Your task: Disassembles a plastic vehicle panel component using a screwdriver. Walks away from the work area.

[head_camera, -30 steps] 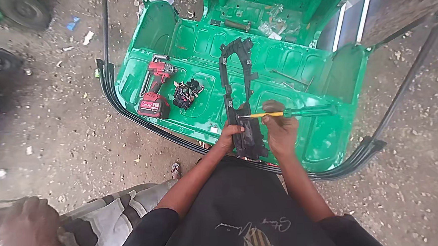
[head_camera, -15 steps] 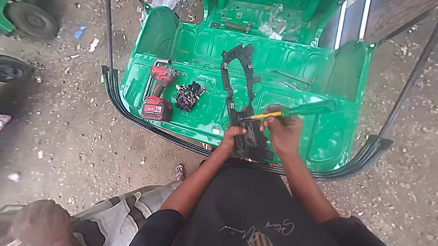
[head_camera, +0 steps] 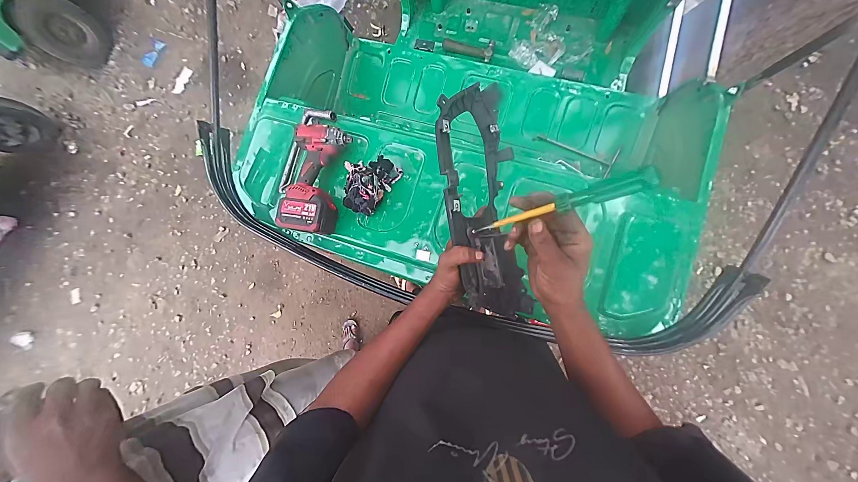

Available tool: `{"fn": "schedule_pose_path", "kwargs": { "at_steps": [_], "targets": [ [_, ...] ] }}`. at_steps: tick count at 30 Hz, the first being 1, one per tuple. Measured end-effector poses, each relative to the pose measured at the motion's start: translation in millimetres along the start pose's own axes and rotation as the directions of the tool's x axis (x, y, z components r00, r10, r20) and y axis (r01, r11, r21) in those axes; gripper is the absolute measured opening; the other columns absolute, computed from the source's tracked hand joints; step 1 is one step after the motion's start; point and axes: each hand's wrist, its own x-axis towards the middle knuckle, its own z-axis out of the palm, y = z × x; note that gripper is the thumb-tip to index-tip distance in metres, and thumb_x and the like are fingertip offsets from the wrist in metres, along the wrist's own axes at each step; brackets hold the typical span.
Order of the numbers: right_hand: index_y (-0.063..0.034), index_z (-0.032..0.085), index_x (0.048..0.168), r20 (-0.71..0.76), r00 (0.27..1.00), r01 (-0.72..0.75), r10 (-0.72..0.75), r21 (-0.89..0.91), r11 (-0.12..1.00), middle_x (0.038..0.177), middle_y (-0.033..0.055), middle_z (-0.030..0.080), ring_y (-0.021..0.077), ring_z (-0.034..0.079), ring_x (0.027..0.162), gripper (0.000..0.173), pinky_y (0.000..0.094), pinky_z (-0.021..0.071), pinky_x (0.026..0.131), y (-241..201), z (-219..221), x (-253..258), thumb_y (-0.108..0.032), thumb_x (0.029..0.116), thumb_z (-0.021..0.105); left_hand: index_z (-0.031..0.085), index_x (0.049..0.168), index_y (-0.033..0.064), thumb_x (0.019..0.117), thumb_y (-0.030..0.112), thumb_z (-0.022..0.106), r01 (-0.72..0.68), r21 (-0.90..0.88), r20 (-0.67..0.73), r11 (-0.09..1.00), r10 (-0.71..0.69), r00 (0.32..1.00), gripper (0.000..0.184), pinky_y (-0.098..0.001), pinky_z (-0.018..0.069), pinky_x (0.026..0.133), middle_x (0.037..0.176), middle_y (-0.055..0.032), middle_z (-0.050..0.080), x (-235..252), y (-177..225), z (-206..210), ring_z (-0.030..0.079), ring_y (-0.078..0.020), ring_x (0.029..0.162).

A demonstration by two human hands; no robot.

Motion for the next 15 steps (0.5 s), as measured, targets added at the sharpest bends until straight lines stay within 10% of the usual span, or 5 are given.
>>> {"fn": "schedule_pose_path", "kwargs": {
  "at_steps": [2,6,12,15],
  "targets": [
    [-0.0052,0.058,0.136,0.016,1.000,-0.021,0.020,0.018,1.000,0.132,0.0153,0.062,0.0217,0.069,0.091,0.036,0.0384,0.0618,0.078,0.2,0.4,0.4,-0.011,0.1005,0.064,0.070,0.098,0.0168,0.0744,0.018,0.075,-0.003,-0.008,0.013,1.000,0.003,1.000,0.024,-0.0321,0.0622,0.069,0.083,-0.0017,0.075,0.9,-0.2,-0.9,0.073,-0.0106,0.074],
    [-0.0072,0.071,0.115,-0.048,0.999,-0.010,0.013,0.066,0.998,0.099,0.0082,0.070,0.0129,0.064,0.065,0.029,0.0302,0.0589,0.057,6.5,-3.5,0.6,-0.007,0.0881,0.080,0.069,0.100,0.0169,0.0742,0.017,0.075,-0.005,-0.025,0.047,1.000,0.006,0.999,0.026,-0.0327,0.0623,0.069,0.084,-0.0015,0.075,1.6,-2.4,-3.0,0.073,-0.0106,0.074],
    [-0.0006,0.063,0.127,-0.004,1.000,0.001,-0.001,0.028,1.000,0.123,0.0192,0.067,0.0209,0.068,0.079,0.025,0.0346,0.0607,0.066,1.1,-5.3,-1.4,-0.008,0.1035,0.058,0.069,0.101,0.0163,0.0732,0.017,0.075,0.001,-0.005,0.015,1.000,-0.001,1.000,0.028,-0.0328,0.0623,0.069,0.084,-0.0021,0.075,0.1,-2.2,-2.3,0.073,-0.0111,0.074],
    [-0.0048,0.064,0.129,-0.009,1.000,-0.019,0.019,0.038,0.999,0.118,0.0136,0.067,0.0178,0.067,0.078,0.036,0.0332,0.0609,0.067,1.7,-5.1,-1.4,-0.010,0.0948,0.073,0.069,0.100,0.0169,0.0733,0.018,0.075,0.002,-0.004,0.015,1.000,-0.002,1.000,0.027,-0.0325,0.0620,0.069,0.084,-0.0015,0.075,0.2,-1.4,-2.1,0.073,-0.0106,0.074]
  ]
}}
